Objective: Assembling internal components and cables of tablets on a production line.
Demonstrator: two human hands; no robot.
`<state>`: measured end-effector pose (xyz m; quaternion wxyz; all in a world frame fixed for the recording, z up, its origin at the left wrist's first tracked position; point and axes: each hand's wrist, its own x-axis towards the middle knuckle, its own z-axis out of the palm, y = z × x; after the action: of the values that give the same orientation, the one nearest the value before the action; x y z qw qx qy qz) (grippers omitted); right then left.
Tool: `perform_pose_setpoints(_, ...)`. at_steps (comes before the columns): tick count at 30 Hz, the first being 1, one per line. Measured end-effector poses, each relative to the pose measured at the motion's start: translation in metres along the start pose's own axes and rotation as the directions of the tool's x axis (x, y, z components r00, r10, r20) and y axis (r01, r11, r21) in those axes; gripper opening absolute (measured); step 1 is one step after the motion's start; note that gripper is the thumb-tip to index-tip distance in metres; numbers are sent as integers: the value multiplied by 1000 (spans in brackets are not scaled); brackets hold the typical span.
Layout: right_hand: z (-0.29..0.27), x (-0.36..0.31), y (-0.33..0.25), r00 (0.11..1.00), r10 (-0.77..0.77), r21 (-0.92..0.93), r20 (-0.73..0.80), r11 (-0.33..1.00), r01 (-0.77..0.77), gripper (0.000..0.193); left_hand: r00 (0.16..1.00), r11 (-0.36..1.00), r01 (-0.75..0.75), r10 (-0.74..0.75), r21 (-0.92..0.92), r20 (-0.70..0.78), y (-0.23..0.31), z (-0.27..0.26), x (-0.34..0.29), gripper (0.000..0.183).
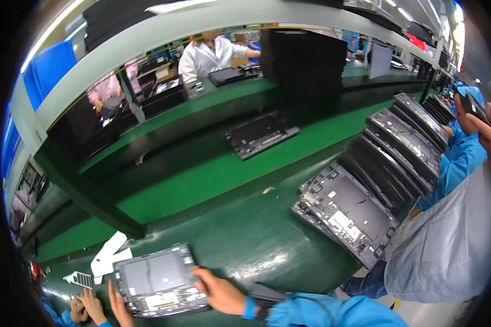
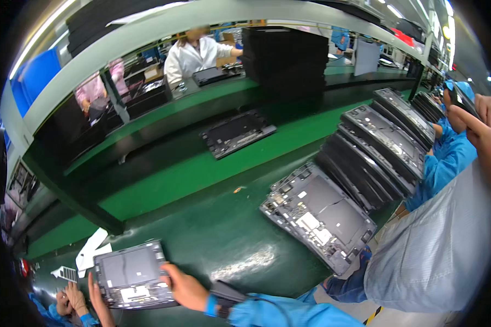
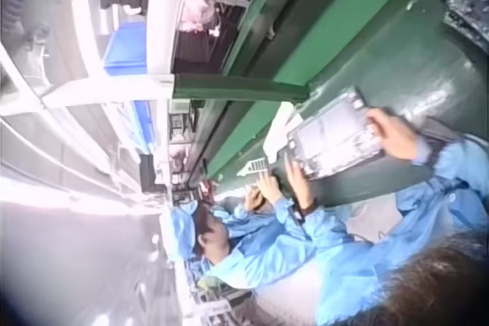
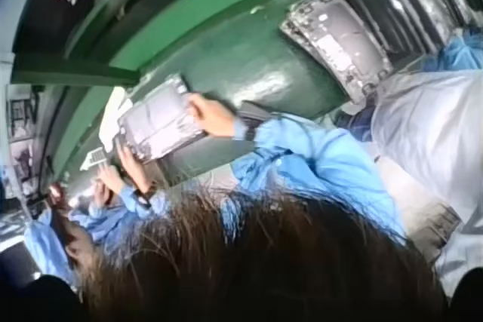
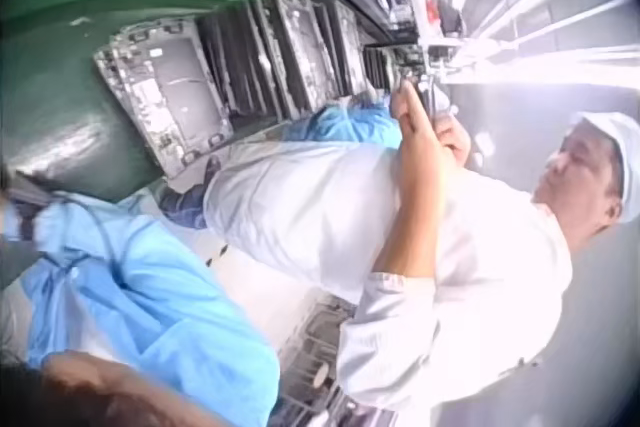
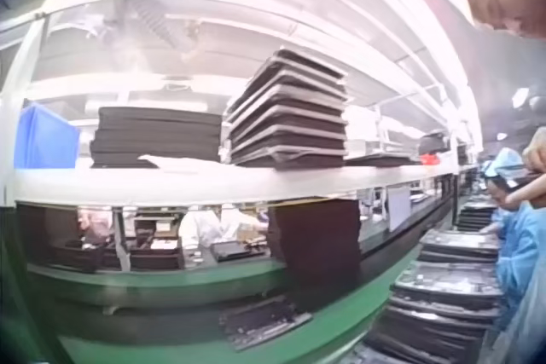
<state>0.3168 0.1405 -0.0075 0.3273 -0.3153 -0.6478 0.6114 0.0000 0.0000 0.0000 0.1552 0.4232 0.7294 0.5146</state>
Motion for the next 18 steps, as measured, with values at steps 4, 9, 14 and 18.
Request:
perform_pose_setpoints(4,17,24,12,982,-183,14,-37,983,184,34,946,918,321,-302,233,-115,29,2,16,46)
perform_pose_setpoints(9,-20,-35,-22,985,-175,57,-6,983,175,30,970,879,243,-217,410,-109,-27,-23,44,50)
perform_pose_setpoints(14,-158,-189,-82,776,-590,-384,-224,785,487,14,902,891,-410,366,192,229,159,159,-1,51)
perform_pose_setpoints(18,-224,-271,-41,238,-622,-628,-746,776,59,17,533,786,-587,557,-196,638,266,319,-36,60)
